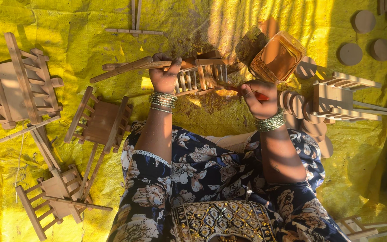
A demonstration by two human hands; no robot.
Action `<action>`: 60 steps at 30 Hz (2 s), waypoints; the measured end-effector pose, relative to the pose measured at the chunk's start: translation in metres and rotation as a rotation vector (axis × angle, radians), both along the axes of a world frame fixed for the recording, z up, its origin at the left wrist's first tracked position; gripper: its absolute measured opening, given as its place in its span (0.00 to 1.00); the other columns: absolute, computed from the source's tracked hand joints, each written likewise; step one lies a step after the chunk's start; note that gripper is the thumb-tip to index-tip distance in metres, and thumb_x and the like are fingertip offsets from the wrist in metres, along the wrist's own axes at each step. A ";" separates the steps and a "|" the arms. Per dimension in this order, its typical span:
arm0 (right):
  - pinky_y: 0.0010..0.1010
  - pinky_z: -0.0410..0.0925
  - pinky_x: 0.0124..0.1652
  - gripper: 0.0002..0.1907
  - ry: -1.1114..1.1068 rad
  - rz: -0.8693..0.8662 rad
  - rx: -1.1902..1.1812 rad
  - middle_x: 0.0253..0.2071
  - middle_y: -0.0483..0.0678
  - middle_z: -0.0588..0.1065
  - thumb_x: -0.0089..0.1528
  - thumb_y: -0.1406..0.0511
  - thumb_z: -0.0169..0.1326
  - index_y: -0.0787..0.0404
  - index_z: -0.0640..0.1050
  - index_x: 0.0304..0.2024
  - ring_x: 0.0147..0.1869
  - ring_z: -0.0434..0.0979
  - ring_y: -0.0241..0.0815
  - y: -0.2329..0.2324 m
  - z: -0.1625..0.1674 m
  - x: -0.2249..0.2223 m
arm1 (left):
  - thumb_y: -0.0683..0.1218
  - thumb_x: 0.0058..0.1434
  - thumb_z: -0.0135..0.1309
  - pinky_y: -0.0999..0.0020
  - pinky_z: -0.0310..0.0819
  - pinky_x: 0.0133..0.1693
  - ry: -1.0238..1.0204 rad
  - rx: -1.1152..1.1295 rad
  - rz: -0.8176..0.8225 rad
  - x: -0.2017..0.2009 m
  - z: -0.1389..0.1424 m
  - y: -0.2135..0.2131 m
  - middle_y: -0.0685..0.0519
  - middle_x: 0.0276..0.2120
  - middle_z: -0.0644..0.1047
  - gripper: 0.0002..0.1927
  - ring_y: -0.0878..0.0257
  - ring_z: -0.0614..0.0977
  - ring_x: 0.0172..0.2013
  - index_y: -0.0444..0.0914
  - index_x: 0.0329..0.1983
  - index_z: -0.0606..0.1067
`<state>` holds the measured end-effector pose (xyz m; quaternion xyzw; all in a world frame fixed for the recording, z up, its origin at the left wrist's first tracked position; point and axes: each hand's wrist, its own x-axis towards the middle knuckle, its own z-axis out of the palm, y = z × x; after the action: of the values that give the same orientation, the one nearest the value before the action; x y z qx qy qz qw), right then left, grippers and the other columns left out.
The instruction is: The person sits on a yellow tarp on the ground and uses a brush to apply a brown liquid stain from a plastic container onto miniature wooden chairs, holding each chair steady with one hand while brushing its parts, then sets the finished chair aside and picks up the next one.
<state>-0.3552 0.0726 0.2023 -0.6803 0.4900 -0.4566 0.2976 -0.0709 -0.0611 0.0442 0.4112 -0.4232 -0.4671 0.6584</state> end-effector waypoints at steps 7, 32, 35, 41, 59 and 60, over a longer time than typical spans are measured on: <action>0.27 0.73 0.43 0.12 -0.297 -0.055 0.062 0.34 0.52 0.80 0.74 0.67 0.52 0.68 0.80 0.38 0.38 0.81 0.38 0.003 -0.003 -0.025 | 0.37 0.60 0.68 0.67 0.76 0.43 0.036 -0.006 -0.019 -0.003 -0.006 -0.005 0.58 0.33 0.73 0.16 0.67 0.76 0.36 0.40 0.37 0.69; 0.32 0.73 0.39 0.11 0.243 0.176 -0.175 0.40 0.54 0.80 0.59 0.72 0.64 0.67 0.81 0.45 0.39 0.81 0.47 -0.005 0.036 0.015 | 0.39 0.59 0.69 0.67 0.74 0.42 -0.003 -0.020 0.035 -0.008 -0.002 -0.010 0.58 0.32 0.74 0.15 0.67 0.75 0.35 0.39 0.33 0.71; 0.33 0.72 0.38 0.11 0.295 0.091 -0.195 0.39 0.55 0.79 0.60 0.73 0.64 0.67 0.81 0.45 0.37 0.81 0.48 -0.006 0.034 0.020 | 0.38 0.57 0.69 0.65 0.77 0.43 -0.067 -0.023 0.071 -0.009 -0.001 -0.005 0.57 0.33 0.77 0.13 0.66 0.79 0.37 0.39 0.34 0.73; 0.33 0.74 0.42 0.11 0.202 0.055 -0.221 0.42 0.56 0.79 0.62 0.74 0.61 0.67 0.80 0.48 0.41 0.82 0.48 0.002 0.040 0.011 | 0.37 0.56 0.69 0.63 0.79 0.44 0.018 0.036 0.079 -0.010 -0.001 -0.010 0.56 0.34 0.77 0.14 0.65 0.79 0.37 0.38 0.35 0.72; 0.29 0.71 0.39 0.09 0.134 0.074 -0.015 0.37 0.53 0.81 0.63 0.72 0.62 0.68 0.82 0.47 0.36 0.80 0.42 -0.007 0.011 0.011 | 0.36 0.57 0.67 0.67 0.77 0.42 0.005 0.013 -0.012 -0.012 0.005 -0.003 0.57 0.33 0.75 0.15 0.67 0.78 0.36 0.38 0.36 0.71; 0.28 0.73 0.41 0.10 0.027 0.094 -0.045 0.39 0.53 0.80 0.64 0.72 0.60 0.68 0.81 0.49 0.39 0.81 0.41 -0.008 0.012 0.007 | 0.36 0.57 0.67 0.68 0.76 0.41 -0.029 0.006 -0.007 -0.011 0.006 -0.002 0.57 0.33 0.75 0.15 0.67 0.77 0.36 0.39 0.36 0.70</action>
<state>-0.3483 0.0644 0.2144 -0.7153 0.4508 -0.4439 0.2968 -0.0817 -0.0631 0.0503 0.4183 -0.4330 -0.4647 0.6493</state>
